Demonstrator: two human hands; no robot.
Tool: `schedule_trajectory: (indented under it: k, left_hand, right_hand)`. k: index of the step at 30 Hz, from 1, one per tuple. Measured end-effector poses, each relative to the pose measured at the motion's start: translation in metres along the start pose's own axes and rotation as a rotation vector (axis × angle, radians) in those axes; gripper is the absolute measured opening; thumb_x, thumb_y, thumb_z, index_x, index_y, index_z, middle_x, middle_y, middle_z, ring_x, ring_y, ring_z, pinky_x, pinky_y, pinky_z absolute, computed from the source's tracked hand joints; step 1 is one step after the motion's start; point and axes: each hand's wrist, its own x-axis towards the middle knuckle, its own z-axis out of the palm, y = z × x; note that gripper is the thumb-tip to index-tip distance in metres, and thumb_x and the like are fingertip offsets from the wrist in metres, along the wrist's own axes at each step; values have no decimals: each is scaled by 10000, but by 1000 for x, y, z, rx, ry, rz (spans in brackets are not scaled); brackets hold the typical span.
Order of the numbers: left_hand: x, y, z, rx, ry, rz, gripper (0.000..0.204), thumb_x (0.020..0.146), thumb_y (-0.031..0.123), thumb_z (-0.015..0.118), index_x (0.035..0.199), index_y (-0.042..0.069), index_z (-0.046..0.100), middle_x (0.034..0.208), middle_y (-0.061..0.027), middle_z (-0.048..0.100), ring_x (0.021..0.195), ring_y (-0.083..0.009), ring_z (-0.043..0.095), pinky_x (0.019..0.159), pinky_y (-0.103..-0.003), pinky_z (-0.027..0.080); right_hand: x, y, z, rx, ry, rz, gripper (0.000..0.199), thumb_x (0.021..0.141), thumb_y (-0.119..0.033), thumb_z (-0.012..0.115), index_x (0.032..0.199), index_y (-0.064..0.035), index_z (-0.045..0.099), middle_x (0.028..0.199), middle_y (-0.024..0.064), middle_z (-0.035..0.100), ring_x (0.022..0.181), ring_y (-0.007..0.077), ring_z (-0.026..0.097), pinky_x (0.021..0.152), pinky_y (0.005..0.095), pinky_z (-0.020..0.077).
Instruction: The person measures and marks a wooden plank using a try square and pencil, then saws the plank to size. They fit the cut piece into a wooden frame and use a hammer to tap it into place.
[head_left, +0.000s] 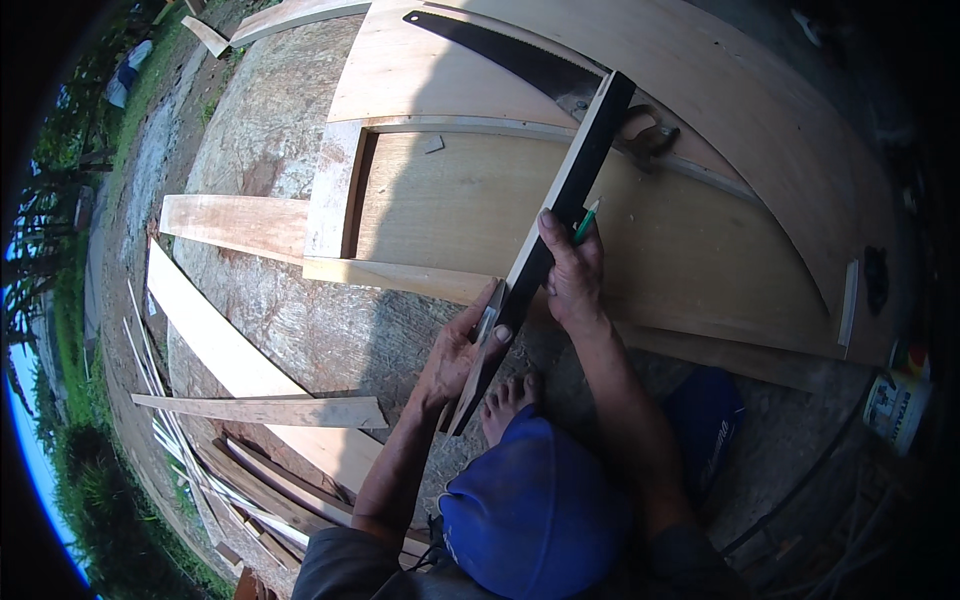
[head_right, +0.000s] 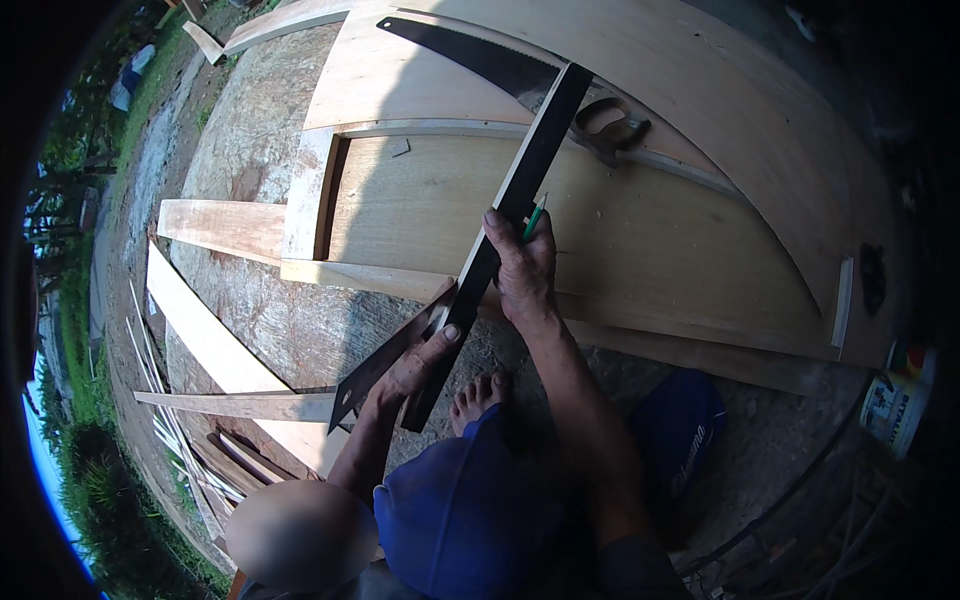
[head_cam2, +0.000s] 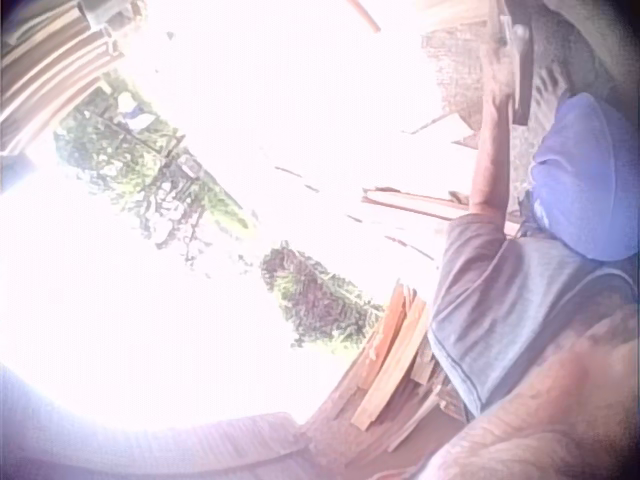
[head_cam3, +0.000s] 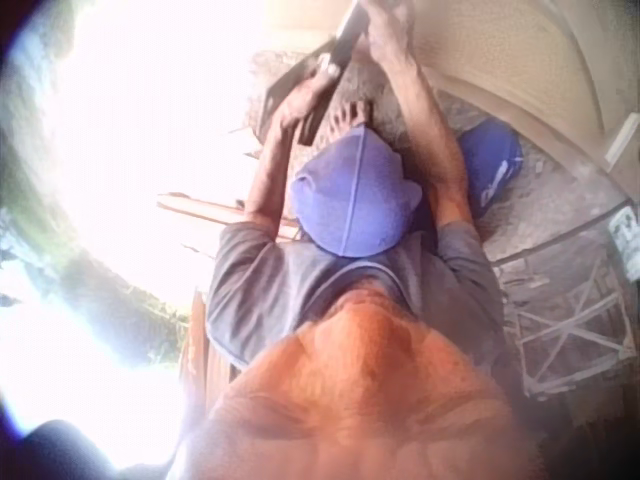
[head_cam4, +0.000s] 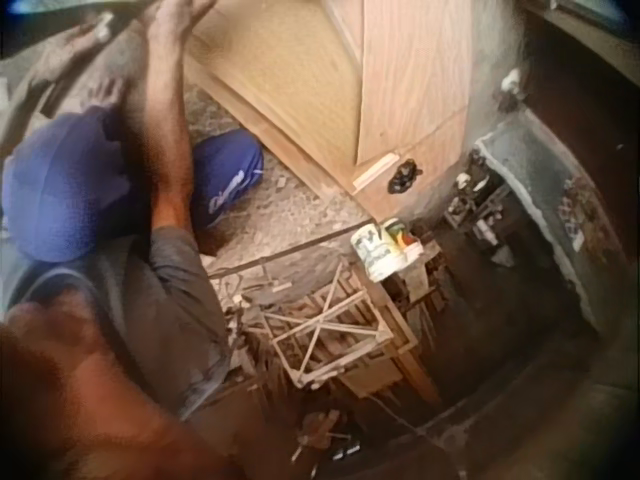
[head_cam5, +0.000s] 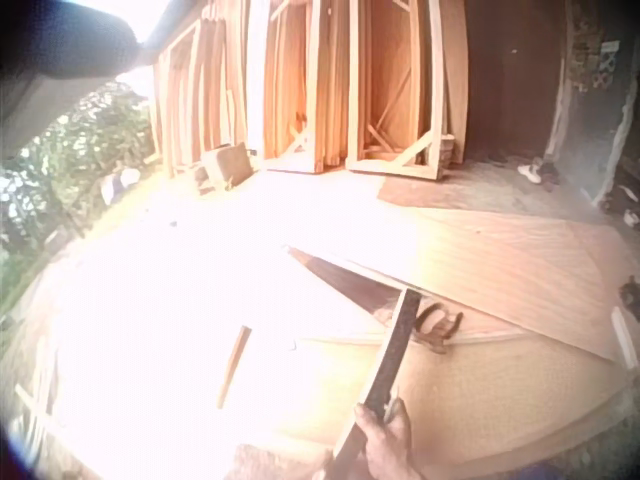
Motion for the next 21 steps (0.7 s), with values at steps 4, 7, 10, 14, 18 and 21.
schedule_trajectory:
  k: [4,7,10,14,18,21]
  left_hand:
    - [-17,-28,7,-148,32,-55,715,1013,297,653,1608,87,316,1448,-99,566,1327,-169,493,1113,-332,394]
    - [-22,-42,19,-141,61,60,688,1034,245,623,1610,68,292,1505,-100,509,1362,-176,466,1146,-344,364]
    - [-28,-45,24,-139,60,56,694,1045,244,607,1615,52,261,1527,-105,485,1385,-185,448,1166,-355,341]
    - [-34,-66,34,-312,41,36,697,1059,263,578,1625,59,225,1545,-114,473,1418,-189,415,1162,-347,344]
    - [-42,-58,39,-342,55,-75,672,1049,216,584,1623,86,258,1543,-80,459,1342,-163,475,1097,-310,411]
    - [-44,-64,50,-360,122,-40,649,1034,178,592,1609,82,307,1477,-73,512,1327,-157,480,1115,-321,390]
  right_hand:
    - [-8,5,7,-231,23,-44,389,906,-259,810,1079,-41,539,936,14,615,843,96,579,773,281,502]
    - [-14,4,7,-229,28,-38,428,891,-278,825,1078,-24,536,920,25,616,830,104,577,777,280,502]
    - [-20,6,7,-249,8,-30,428,889,-289,826,1071,-29,538,908,21,611,817,101,570,772,277,498]
    - [-24,7,9,-290,-15,-7,421,884,-304,829,1054,-42,546,903,15,608,810,96,564,767,272,492]
    - [-24,13,0,-238,-26,-18,387,887,-273,823,1062,-50,559,912,14,618,828,95,570,775,271,487]
    - [-27,13,2,-209,-13,-12,371,889,-240,818,1088,-51,568,935,14,631,849,94,576,788,271,484]
